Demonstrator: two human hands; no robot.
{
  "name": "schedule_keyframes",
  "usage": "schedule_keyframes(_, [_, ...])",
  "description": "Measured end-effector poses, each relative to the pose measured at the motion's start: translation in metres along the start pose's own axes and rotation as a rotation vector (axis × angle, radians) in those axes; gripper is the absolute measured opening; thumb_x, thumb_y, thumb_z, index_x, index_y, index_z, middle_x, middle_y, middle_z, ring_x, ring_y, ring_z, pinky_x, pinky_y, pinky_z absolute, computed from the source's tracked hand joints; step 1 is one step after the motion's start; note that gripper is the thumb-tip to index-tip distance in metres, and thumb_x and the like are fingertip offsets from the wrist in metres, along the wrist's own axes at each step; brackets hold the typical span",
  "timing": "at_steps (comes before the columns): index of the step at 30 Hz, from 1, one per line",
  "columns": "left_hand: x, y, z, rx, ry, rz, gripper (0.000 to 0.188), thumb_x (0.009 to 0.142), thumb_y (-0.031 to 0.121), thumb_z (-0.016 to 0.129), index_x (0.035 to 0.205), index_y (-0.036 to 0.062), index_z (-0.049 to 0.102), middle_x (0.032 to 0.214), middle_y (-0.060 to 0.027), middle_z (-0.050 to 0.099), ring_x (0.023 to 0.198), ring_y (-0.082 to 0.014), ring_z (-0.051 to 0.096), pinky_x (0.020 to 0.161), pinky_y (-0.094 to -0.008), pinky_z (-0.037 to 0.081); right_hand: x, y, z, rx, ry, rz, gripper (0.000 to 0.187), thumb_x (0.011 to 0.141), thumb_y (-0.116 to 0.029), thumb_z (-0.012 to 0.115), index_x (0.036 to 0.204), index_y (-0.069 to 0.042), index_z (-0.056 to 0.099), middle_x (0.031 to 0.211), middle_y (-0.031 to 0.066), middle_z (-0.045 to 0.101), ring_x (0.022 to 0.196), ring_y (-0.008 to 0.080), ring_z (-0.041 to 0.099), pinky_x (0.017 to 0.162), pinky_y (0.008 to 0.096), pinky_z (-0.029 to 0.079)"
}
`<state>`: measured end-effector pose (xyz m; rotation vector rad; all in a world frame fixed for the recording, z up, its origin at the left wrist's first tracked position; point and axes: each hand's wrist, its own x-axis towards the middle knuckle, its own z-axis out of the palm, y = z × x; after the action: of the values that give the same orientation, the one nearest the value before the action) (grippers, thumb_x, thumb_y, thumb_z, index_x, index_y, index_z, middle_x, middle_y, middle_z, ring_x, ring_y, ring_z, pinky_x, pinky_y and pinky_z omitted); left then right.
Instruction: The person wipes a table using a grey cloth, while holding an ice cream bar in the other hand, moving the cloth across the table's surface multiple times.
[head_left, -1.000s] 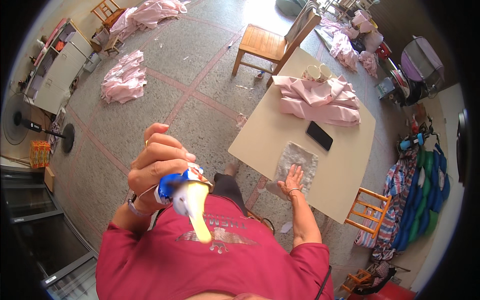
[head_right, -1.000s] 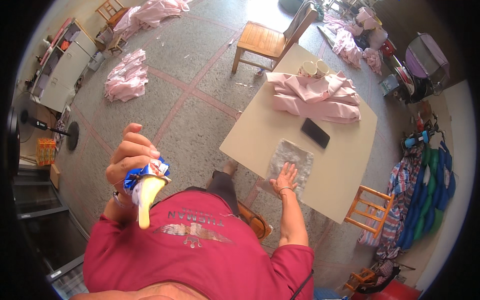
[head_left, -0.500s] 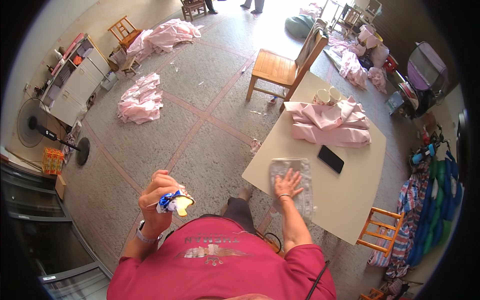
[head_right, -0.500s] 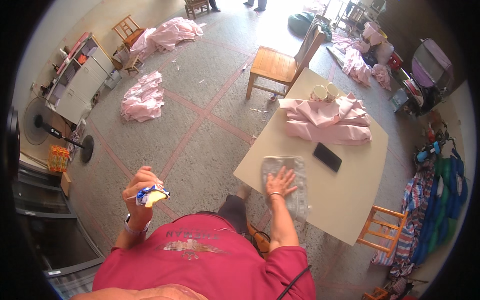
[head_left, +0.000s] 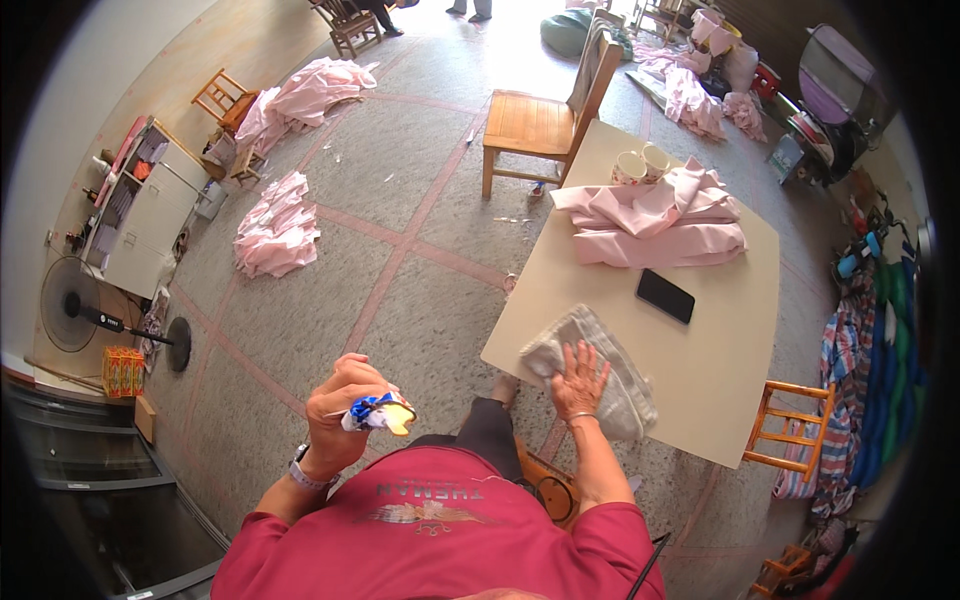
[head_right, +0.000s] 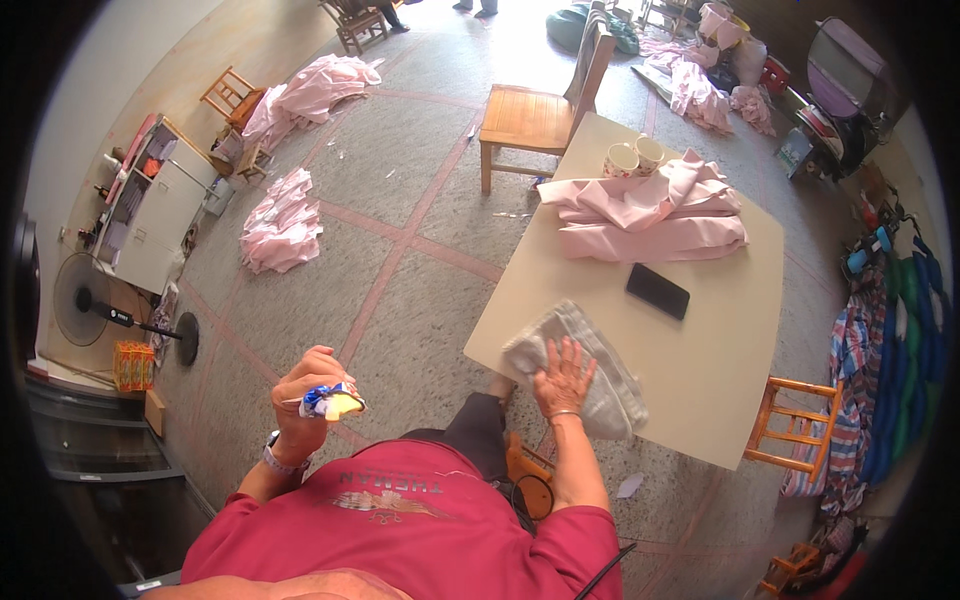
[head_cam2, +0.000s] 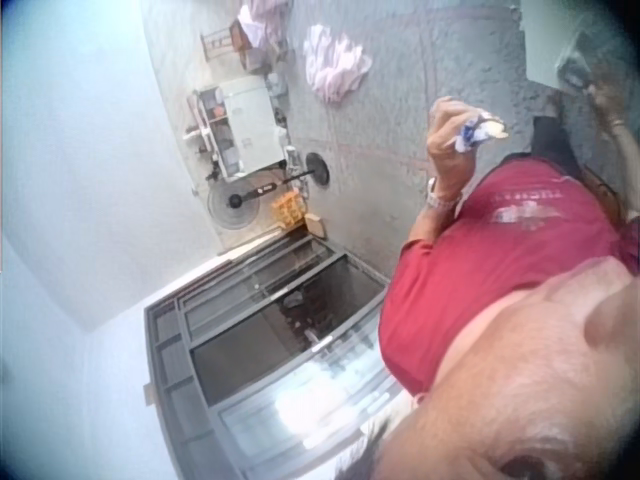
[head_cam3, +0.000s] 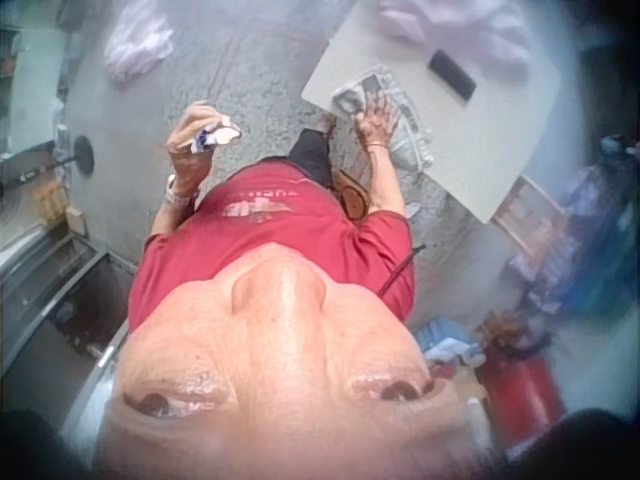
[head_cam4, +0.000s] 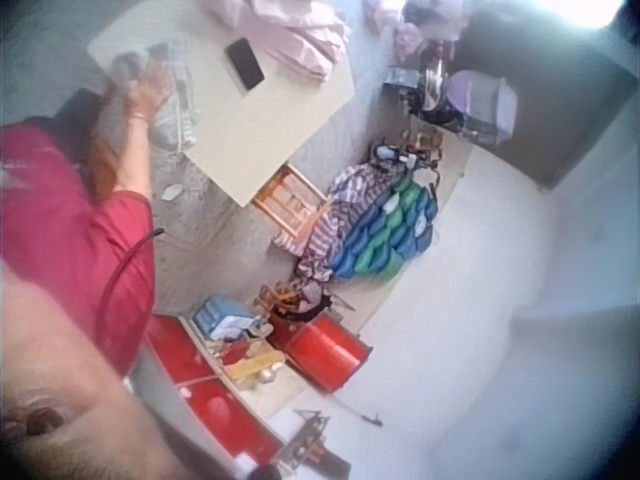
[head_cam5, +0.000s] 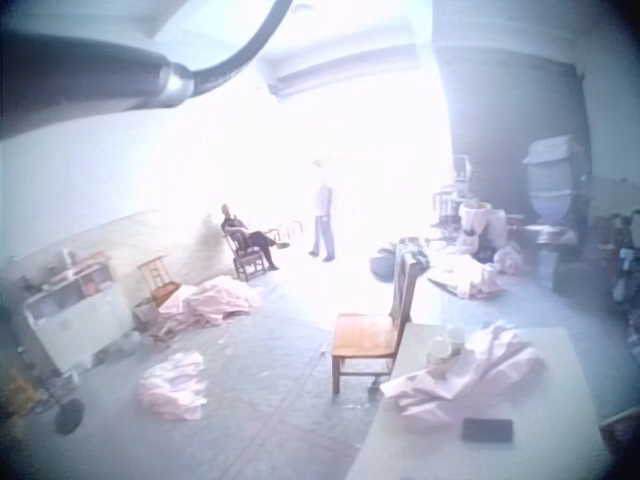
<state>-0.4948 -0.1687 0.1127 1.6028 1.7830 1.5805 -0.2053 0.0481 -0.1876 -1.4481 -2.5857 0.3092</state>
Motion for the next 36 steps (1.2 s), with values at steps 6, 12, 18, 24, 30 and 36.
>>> schedule_keyframes(6, [-0.002, -0.005, 0.003, 0.026, 0.003, -0.018, 0.011, 0.078, 0.004, 0.077, 0.088, 0.0078, 0.074, 0.088, -0.0024, 0.073, 0.085, -0.0177, 0.068, 0.1, -0.0441, 0.043, -0.012, 0.005, 0.023, -0.137, 0.022, 0.175, 0.071, 0.088, -0.038, 0.05, 0.157, -0.021, 0.037, 0.167, 0.0078, 0.024, 0.156, 0.0315, 0.013, 0.122, 0.0645, -0.001])
schedule_keyframes(12, [-0.007, -0.007, -0.003, 0.053, -0.023, -0.065, 0.014, 0.077, 0.001, 0.077, 0.089, 0.0053, 0.072, 0.088, -0.0031, 0.072, 0.085, -0.0178, 0.068, 0.1, -0.0436, 0.043, 0.027, -0.073, 0.02, 0.019, -0.03, 0.012, 0.07, 0.091, -0.045, 0.051, 0.156, -0.021, 0.039, 0.168, 0.0066, 0.021, 0.157, 0.0292, 0.008, 0.121, 0.0645, -0.004])
schedule_keyframes(18, [0.01, -0.01, 0.013, -0.022, -0.091, -0.04, 0.015, 0.077, 0.003, 0.076, 0.091, 0.0044, 0.073, 0.088, -0.0054, 0.073, 0.084, -0.0198, 0.067, 0.1, -0.0453, 0.043, 0.049, -0.071, 0.016, 0.042, -0.049, -0.039, 0.069, 0.092, -0.046, 0.052, 0.155, -0.021, 0.04, 0.166, 0.0054, 0.027, 0.156, 0.0263, 0.015, 0.123, 0.061, 0.0])
schedule_keyframes(24, [0.011, -0.017, 0.023, -0.02, -0.095, -0.079, 0.012, 0.079, 0.01, 0.076, 0.088, 0.0034, 0.074, 0.087, -0.0068, 0.073, 0.083, -0.0199, 0.066, 0.101, -0.0468, 0.043, 0.004, -0.035, 0.01, 0.027, 0.023, -0.211, 0.067, 0.091, -0.04, 0.053, 0.154, -0.021, 0.042, 0.166, 0.0037, 0.029, 0.154, 0.0257, 0.023, 0.123, 0.0599, 0.007])
schedule_keyframes(30, [0.015, -0.016, 0.024, 0.007, -0.085, -0.051, 0.016, 0.078, 0.016, 0.078, 0.086, 0.0024, 0.072, 0.086, -0.0084, 0.071, 0.082, -0.0208, 0.065, 0.101, -0.0501, 0.043, 0.031, 0.071, -0.007, -0.146, 0.121, 0.23, 0.069, 0.093, -0.041, 0.049, 0.158, -0.025, 0.034, 0.167, 0.0037, 0.026, 0.154, 0.0252, 0.022, 0.124, 0.0607, 0.009])
schedule_keyframes(36, [0.011, -0.022, 0.042, -0.046, -0.164, -0.058, 0.021, 0.08, 0.02, 0.078, 0.089, 0.002, 0.072, 0.086, -0.0085, 0.071, 0.082, -0.0214, 0.065, 0.101, -0.0508, 0.044, 0.015, -0.011, -0.003, -0.202, 0.002, 0.19, 0.068, 0.093, -0.04, 0.048, 0.158, -0.024, 0.034, 0.166, 0.004, 0.026, 0.154, 0.0268, 0.021, 0.124, 0.0617, 0.005])
